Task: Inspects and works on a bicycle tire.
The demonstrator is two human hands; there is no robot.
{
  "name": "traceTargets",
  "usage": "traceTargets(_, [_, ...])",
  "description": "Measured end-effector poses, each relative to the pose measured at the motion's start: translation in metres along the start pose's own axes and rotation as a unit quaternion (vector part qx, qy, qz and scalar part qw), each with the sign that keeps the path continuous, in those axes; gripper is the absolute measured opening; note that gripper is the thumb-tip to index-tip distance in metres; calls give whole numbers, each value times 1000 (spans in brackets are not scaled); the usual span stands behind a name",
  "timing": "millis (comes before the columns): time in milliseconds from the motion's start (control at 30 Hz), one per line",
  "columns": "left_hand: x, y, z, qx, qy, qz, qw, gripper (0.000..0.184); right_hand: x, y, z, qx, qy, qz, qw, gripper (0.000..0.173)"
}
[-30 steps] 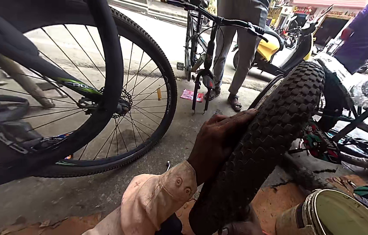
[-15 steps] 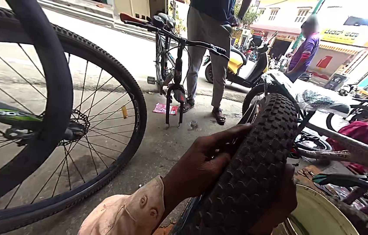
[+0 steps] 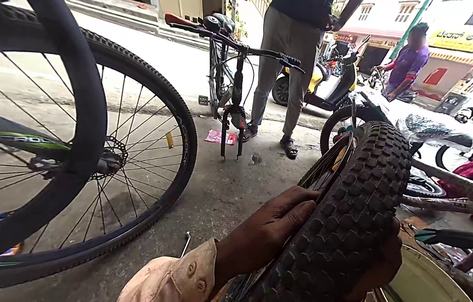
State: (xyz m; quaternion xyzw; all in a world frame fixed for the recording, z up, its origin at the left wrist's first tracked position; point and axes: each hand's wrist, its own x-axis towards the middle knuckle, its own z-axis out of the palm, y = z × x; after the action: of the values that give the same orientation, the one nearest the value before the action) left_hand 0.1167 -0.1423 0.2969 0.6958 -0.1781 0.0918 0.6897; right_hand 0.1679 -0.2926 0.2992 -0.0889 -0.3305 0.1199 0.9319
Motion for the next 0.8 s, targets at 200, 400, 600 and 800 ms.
traceTargets(200, [14,17,-7,-19,-4,26,999,50,-1,2,-25,-22,-11,-21,999,23])
traceTargets(400, [22,21,-33,121,51,33,991,46,-6,3,-33,-17,-37,-5,999,22])
traceTargets(600, [28,22,-36,325,15,121,938,48,-11,23,-22,6,-10,-51,999,24])
traceTargets(800, [33,22,-44,410,68,117,902,48,-31,48,-21,53,-113,10,992,29])
